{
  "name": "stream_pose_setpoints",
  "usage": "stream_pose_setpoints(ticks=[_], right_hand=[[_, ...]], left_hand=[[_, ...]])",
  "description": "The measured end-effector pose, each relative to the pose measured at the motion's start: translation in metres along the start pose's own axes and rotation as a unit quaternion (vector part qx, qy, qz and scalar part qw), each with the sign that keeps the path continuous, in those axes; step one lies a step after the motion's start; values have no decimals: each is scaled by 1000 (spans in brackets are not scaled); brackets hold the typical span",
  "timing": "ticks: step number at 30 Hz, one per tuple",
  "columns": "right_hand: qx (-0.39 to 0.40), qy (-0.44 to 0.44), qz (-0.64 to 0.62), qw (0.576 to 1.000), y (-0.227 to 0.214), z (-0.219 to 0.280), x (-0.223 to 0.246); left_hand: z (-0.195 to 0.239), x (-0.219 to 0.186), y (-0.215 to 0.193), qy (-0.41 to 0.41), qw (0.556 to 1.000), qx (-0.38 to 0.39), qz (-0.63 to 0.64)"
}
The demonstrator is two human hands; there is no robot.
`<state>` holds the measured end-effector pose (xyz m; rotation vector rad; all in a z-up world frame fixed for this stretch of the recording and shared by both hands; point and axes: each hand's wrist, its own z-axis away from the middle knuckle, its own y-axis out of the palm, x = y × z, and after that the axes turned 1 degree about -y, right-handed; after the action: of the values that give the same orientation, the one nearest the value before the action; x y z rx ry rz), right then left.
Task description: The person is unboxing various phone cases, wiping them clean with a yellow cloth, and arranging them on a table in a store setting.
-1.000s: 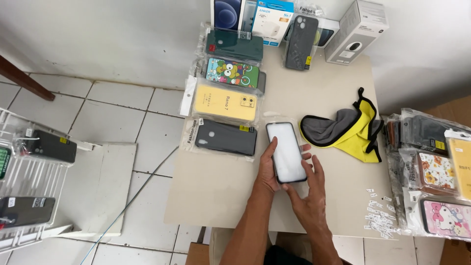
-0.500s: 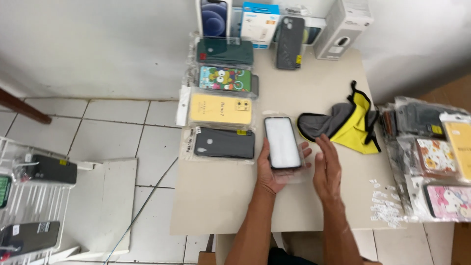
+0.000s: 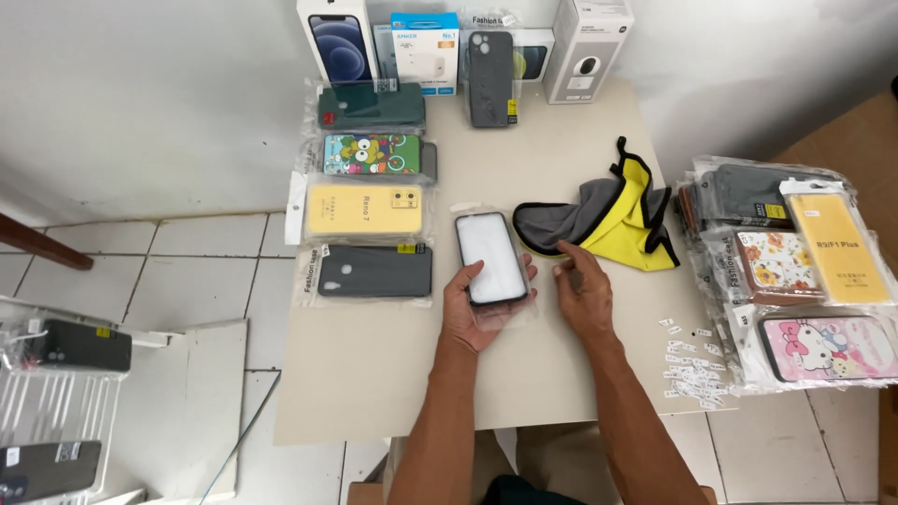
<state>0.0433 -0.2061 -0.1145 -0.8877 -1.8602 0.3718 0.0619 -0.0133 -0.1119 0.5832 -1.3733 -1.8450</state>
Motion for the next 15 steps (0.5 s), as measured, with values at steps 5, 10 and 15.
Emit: stream_pose_setpoints(ticks=[5,10,15], right_hand=[[5,-158,-60,986,-3,12,40],[47,-229,-59,970,-1,18,34],[-13,-221,-87,971,-1,16,25]], left_hand=[[6,5,13,28,998,-46,-33],[-8,5,-7,44,989,-121,-72],[14,14,34,60,987,-88,-123]])
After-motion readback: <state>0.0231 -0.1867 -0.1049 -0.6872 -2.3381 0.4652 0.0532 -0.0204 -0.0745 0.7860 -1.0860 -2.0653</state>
